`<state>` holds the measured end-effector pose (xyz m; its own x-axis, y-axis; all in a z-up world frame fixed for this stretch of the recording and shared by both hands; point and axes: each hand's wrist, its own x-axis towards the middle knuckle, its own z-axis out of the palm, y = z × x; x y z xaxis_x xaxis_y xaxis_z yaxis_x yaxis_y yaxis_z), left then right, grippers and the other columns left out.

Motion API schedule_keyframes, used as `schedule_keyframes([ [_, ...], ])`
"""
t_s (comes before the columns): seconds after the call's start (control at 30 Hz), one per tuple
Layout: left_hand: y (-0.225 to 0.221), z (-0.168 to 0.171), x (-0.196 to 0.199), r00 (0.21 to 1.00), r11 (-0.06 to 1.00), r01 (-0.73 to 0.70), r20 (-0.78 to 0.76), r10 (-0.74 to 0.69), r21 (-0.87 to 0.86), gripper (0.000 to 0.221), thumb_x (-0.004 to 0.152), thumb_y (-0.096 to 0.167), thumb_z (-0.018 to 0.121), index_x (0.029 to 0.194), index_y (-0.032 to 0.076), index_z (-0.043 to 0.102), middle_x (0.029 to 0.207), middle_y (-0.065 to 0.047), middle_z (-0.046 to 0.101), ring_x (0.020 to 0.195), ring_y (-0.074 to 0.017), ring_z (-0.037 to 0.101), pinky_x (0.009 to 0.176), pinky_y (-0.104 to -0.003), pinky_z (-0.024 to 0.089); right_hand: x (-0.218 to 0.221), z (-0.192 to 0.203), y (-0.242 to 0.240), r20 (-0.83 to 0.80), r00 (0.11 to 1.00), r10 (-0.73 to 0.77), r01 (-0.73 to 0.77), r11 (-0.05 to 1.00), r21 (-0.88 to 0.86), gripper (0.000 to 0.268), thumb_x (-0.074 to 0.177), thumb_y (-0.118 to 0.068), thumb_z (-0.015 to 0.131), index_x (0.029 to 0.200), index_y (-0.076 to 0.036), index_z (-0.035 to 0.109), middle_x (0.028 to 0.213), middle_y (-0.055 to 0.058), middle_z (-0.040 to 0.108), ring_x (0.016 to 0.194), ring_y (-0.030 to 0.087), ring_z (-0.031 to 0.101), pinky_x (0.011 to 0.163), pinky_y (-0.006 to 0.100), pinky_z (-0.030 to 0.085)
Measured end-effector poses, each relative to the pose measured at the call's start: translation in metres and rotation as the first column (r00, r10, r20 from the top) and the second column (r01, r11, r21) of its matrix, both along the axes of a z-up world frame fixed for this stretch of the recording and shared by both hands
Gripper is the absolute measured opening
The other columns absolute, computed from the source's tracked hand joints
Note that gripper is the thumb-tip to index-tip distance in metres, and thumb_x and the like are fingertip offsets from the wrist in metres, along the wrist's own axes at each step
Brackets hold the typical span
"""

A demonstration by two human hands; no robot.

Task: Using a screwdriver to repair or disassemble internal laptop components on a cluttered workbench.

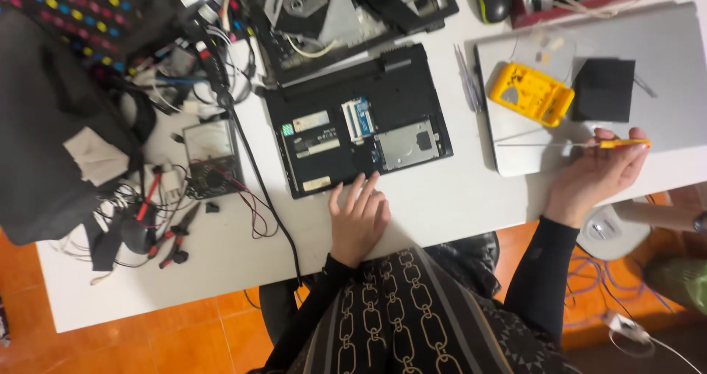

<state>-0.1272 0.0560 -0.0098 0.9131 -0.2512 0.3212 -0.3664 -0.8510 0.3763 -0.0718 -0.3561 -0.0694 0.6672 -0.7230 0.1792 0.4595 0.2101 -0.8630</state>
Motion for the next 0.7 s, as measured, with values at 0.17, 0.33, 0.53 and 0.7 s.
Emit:
schedule_keyframes([
  [0.17,-0.002,0.008,0.004,1.0,1.0,0.0,0.007,0.0,0.0,0.011,0.097,0.023,0.064,0.096,0.013,0.068,0.141,-0.005,0.065,0.137,-0.0229,0.055,0.117,-0.054,0.027,0.004,-0.002,0.0,0.038,0.999,0.01,-0.009,0.999,-0.036,0.043,0.121,-0.037,0.054,0.14,0.002,0.054,0.104,0.017,0.07,0.088,0.017,0.062,0.078,0.026,0.047],
  [0.33,-0.005,0.017,0.001,0.995,1.0,-0.02,0.097,0.021,-0.013,0.009,0.093,0.018,0.068,0.097,0.01,0.067,0.138,-0.004,0.067,0.133,-0.0231,0.056,0.118,-0.055,0.03,0.003,0.013,0.011,-0.017,0.997,0.073,-0.074,0.995,-0.066,0.042,0.122,-0.037,0.053,0.14,0.001,0.052,0.106,0.015,0.07,0.088,0.015,0.061,0.083,0.026,0.051],
  [0.53,-0.005,0.021,-0.001,0.992,0.996,-0.003,0.126,0.014,-0.088,0.011,0.091,0.017,0.069,0.098,0.009,0.066,0.136,-0.006,0.067,0.13,-0.0257,0.056,0.121,-0.059,0.026,0.005,0.016,0.015,0.007,0.997,0.079,-0.078,0.993,-0.083,0.043,0.123,-0.037,0.053,0.141,0.001,0.052,0.109,0.016,0.07,0.098,0.016,0.067,0.09,0.027,0.054],
  [0.7,-0.005,0.021,0.0,0.994,0.994,0.002,0.107,0.009,-0.107,0.012,0.09,0.017,0.069,0.099,0.008,0.067,0.136,-0.006,0.067,0.13,-0.0258,0.056,0.121,-0.06,0.024,0.005,0.018,0.016,0.019,0.997,0.078,-0.076,0.994,-0.076,0.043,0.121,-0.037,0.053,0.14,0.001,0.052,0.114,0.015,0.07,0.099,0.016,0.067,0.09,0.027,0.054],
])
